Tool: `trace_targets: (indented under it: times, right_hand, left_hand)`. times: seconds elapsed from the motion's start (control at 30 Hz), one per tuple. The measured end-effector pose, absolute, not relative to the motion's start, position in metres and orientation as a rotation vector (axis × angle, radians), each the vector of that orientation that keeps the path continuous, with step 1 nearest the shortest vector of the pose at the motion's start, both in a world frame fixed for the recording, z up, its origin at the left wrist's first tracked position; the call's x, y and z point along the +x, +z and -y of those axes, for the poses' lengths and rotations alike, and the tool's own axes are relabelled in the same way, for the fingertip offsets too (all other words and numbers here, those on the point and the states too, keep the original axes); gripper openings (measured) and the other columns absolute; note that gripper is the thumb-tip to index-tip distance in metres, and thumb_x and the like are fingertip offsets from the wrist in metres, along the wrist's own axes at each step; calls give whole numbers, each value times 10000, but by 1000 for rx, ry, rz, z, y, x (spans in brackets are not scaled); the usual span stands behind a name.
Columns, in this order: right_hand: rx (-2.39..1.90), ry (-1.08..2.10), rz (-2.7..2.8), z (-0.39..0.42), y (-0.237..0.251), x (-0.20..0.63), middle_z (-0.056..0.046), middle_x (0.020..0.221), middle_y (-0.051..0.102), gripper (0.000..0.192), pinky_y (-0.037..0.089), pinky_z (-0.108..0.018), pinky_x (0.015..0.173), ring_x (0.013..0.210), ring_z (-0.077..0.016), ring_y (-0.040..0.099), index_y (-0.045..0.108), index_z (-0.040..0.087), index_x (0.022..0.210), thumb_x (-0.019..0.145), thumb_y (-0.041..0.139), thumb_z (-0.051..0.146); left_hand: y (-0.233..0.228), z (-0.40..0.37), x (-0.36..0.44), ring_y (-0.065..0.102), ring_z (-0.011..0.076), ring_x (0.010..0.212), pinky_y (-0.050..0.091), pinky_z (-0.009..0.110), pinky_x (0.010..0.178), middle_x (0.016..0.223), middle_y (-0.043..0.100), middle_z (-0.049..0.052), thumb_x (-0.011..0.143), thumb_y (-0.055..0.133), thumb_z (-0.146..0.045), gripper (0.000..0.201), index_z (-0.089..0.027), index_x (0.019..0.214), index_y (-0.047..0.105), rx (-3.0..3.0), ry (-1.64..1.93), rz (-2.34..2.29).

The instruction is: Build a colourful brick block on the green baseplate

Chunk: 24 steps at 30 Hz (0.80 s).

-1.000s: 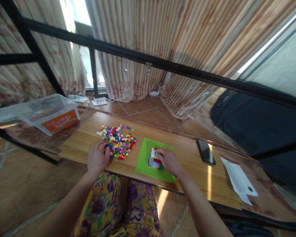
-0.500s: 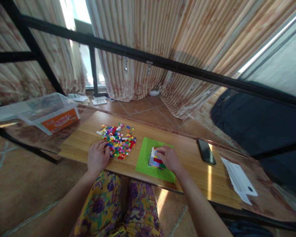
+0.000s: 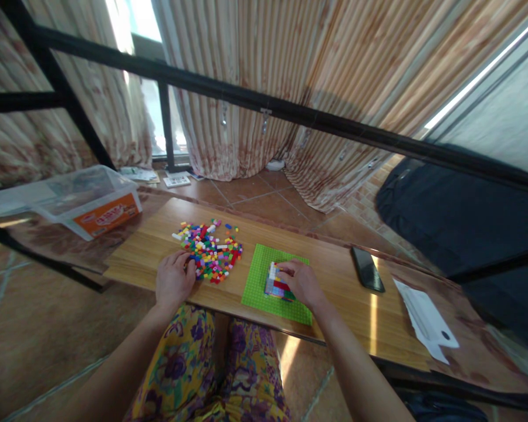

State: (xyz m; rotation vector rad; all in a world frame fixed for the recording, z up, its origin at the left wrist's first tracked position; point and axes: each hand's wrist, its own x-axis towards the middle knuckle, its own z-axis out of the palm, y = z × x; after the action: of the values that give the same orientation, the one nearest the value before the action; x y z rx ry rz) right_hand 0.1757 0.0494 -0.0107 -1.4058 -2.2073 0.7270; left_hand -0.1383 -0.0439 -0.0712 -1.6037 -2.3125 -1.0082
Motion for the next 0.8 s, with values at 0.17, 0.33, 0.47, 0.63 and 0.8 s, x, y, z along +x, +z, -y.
trace_targets:
  times: [0.17, 0.33, 0.47, 0.63, 0.8]
  right_hand:
    - [-1454, 733, 2108, -45, -10, 177, -46, 898, 747, 288, 530, -333, 756, 776, -185, 673, 737, 203, 974, 814, 552, 356]
    - [-1414, 734, 2121, -39, -8, 174, -44, 995, 744, 294, 521, -346, 832, 889, -197, 680, 726, 212, 989, 862, 499, 349]
    - [-1418, 680, 2143, -37, -9, 171, -50, 1017, 741, 296, 516, -345, 848, 907, -195, 678, 724, 210, 999, 868, 482, 321]
    - [-1433, 645, 2137, -37, -9, 171, -50, 1009, 741, 289, 516, -342, 842, 902, -195, 676, 726, 217, 977, 867, 484, 329]
    - [-1451, 628, 2024, -35, -9, 169, -55, 985, 739, 289, 521, -337, 818, 854, -189, 674, 712, 206, 998, 854, 495, 330]
  left_hand:
    - [-72, 44, -139, 559, 291, 1025, 421, 430, 949, 1099, 657, 132, 873, 450, -289, 293, -142, 1015, 661, -1605, -1023, 2308]
    - [-72, 44, -139, 563, 291, 1021, 423, 424, 947, 1100, 660, 126, 870, 454, -284, 290, -140, 1006, 665, -1604, -1006, 2310]
    - [-72, 44, -138, 562, 292, 1030, 421, 431, 946, 1100, 654, 126, 872, 450, -288, 283, -155, 1000, 664, -1601, -1013, 2310]
    - [-72, 44, -138, 564, 290, 1025, 420, 435, 940, 1089, 652, 121, 875, 447, -291, 280, -163, 1006, 658, -1600, -1032, 2310]
    - [-72, 45, -138, 566, 294, 1021, 419, 435, 942, 1088, 656, 123, 872, 454, -285, 273, -159, 1003, 658, -1604, -1020, 2311]
